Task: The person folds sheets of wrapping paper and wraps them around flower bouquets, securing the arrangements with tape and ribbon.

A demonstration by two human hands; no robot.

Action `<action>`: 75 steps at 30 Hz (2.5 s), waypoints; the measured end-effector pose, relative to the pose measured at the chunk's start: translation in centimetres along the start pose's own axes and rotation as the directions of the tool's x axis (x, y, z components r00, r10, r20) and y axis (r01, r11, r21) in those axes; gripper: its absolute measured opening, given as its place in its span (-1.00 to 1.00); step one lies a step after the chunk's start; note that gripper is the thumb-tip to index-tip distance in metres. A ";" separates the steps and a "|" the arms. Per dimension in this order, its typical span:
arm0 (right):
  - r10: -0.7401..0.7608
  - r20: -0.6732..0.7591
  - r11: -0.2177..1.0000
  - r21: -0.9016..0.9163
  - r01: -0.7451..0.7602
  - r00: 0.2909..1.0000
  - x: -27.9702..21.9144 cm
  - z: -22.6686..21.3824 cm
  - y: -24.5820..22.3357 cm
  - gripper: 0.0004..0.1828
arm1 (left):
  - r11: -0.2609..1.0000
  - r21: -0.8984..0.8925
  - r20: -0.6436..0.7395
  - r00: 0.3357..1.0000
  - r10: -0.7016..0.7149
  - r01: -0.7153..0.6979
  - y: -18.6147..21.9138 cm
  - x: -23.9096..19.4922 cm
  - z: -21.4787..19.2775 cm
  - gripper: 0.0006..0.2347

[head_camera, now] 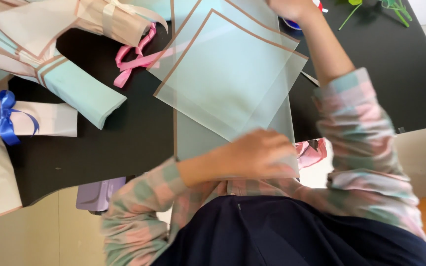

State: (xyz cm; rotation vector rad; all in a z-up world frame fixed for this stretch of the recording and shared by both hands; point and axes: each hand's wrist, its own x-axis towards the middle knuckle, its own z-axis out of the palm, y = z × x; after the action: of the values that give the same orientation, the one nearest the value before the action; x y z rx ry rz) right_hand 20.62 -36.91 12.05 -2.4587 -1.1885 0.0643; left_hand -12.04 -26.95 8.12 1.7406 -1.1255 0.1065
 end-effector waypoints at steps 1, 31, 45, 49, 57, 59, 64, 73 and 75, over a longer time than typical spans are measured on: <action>-0.007 0.009 0.995 0.096 0.006 1.000 -1.4 0.0 -0.8 -0.82 | 0.963 0.251 0.007 0.995 -0.099 0.094 -1.4 -1.4 -1.8 -0.67; -0.633 -0.058 0.774 -0.033 0.633 0.772 -18.9 9.9 -10.1 -0.70 | 0.592 0.732 -0.071 0.902 -0.426 0.338 -6.3 -10.4 -6.8 -0.46; -0.493 0.032 0.844 0.258 0.469 0.869 -16.4 8.3 -11.0 -0.17 | 0.555 0.735 -0.147 0.890 -0.431 0.390 -5.6 -9.5 -6.8 -0.36; -0.544 0.128 0.838 0.040 0.544 0.829 -16.6 9.9 -11.4 0.01 | 0.503 0.762 -0.188 0.882 -0.431 0.408 -6.3 -9.6 -6.1 -0.26; -0.636 0.146 0.772 0.097 0.628 0.758 -20.9 9.3 -12.6 0.03 | 0.490 0.736 -0.183 0.835 -0.519 0.466 -6.0 -9.7 -5.6 -0.16; -0.675 0.153 0.730 0.282 0.623 0.722 -22.5 8.4 -13.2 -0.04 | 0.469 0.735 -0.205 0.819 -0.535 0.490 -6.2 -9.9 -5.5 -0.16; -0.573 0.228 0.699 0.637 0.325 0.787 -24.1 3.6 -12.8 -0.75 | 0.476 0.736 -0.187 0.820 -0.541 0.482 -6.5 -9.6 -6.0 -0.18; -0.482 0.014 0.876 0.045 0.481 0.876 -21.0 6.7 -10.9 -0.48 | 0.505 0.689 -0.208 0.809 -0.551 0.521 -7.4 -9.4 -6.6 -0.24; -0.501 0.082 0.860 -0.061 0.506 0.862 -21.4 7.6 -11.4 -0.27 | 0.507 0.674 -0.206 0.797 -0.568 0.536 -7.4 -9.6 -6.7 -0.25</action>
State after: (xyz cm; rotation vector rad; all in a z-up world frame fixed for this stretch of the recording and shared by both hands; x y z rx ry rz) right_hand -3.08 -44.28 6.59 -2.1386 -1.8587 -0.0582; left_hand -9.36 -15.37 1.02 2.7557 -0.4809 0.1121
